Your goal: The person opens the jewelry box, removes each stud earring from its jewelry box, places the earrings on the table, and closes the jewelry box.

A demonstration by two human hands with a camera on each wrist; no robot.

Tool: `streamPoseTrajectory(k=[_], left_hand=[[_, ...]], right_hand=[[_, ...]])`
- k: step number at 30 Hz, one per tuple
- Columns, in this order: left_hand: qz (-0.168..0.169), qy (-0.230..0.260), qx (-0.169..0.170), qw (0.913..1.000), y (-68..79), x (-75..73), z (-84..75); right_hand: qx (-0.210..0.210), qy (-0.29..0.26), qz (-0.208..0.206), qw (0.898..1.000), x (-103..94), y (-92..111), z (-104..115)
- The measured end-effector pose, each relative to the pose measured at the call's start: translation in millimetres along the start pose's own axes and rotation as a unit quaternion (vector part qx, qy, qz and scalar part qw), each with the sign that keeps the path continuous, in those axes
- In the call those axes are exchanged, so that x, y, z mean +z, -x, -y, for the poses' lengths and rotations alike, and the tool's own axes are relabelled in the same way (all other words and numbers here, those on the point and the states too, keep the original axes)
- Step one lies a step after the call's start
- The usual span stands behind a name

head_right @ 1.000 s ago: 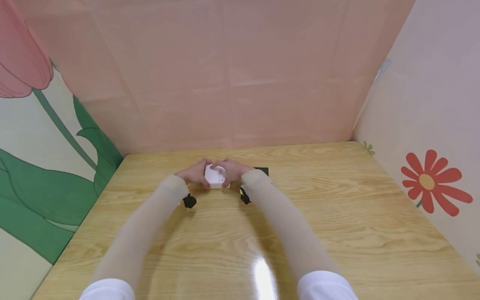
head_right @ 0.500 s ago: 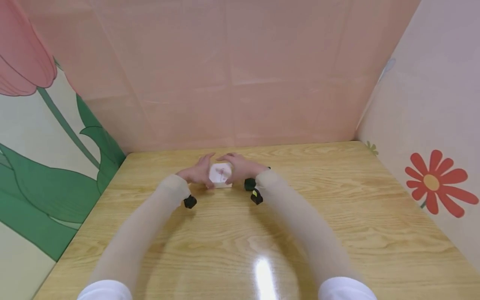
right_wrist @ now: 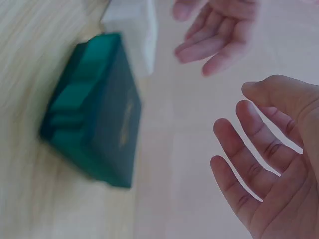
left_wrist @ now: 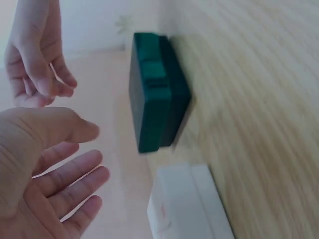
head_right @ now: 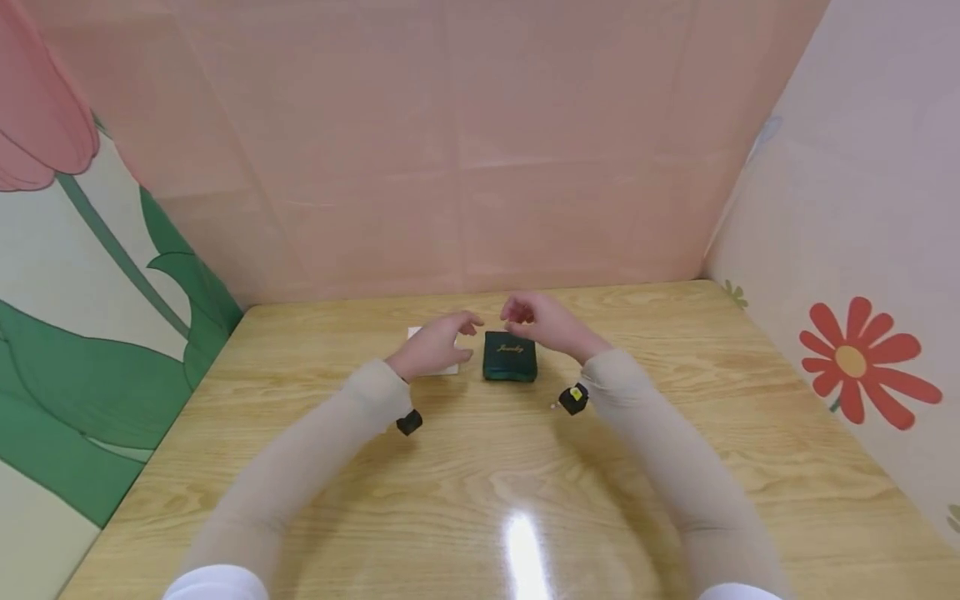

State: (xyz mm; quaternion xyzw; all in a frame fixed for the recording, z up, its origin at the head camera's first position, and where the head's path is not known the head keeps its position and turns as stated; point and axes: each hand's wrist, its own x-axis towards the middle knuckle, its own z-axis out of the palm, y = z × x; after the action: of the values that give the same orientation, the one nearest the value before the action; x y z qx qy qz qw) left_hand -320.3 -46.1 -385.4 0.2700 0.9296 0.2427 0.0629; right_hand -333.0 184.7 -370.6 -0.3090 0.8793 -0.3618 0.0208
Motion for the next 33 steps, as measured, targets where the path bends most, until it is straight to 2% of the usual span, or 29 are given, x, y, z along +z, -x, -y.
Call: streamPoseTrajectory(k=[4,11,14,19,22,27,33], left_hand=[[0.002,-0.044,0.004,0.9990,-10.2,13.8,-7.8],[0.029,-0.142,-0.008,0.9894,-29.7,34.8,-16.5],[0.048,-0.181,-0.013,0.9823,-35.8,40.9,-18.5],[0.072,-0.228,-0.028,0.9707,-44.0,48.2,-20.3],[0.077,-0.236,-0.040,0.9679,-48.6,51.8,-20.1],[0.077,-0.204,-0.052,0.9746,-51.6,53.0,-21.6],[0.084,-0.164,-0.029,0.9824,-37.1,43.1,-22.2]], right_hand=[[0.032,0.019,0.014,0.999,0.5,9.8,-18.7],[0.115,0.051,0.108,0.986,7.6,16.8,-41.7],[0.119,0.047,0.133,0.983,13.3,14.8,-48.7],[0.107,0.040,0.149,0.982,21.1,11.9,-54.1],[0.105,0.039,0.150,0.982,22.4,11.5,-54.6],[0.100,0.044,0.140,0.984,22.1,12.5,-54.0],[0.090,0.032,0.143,0.985,22.4,17.5,-48.0]])
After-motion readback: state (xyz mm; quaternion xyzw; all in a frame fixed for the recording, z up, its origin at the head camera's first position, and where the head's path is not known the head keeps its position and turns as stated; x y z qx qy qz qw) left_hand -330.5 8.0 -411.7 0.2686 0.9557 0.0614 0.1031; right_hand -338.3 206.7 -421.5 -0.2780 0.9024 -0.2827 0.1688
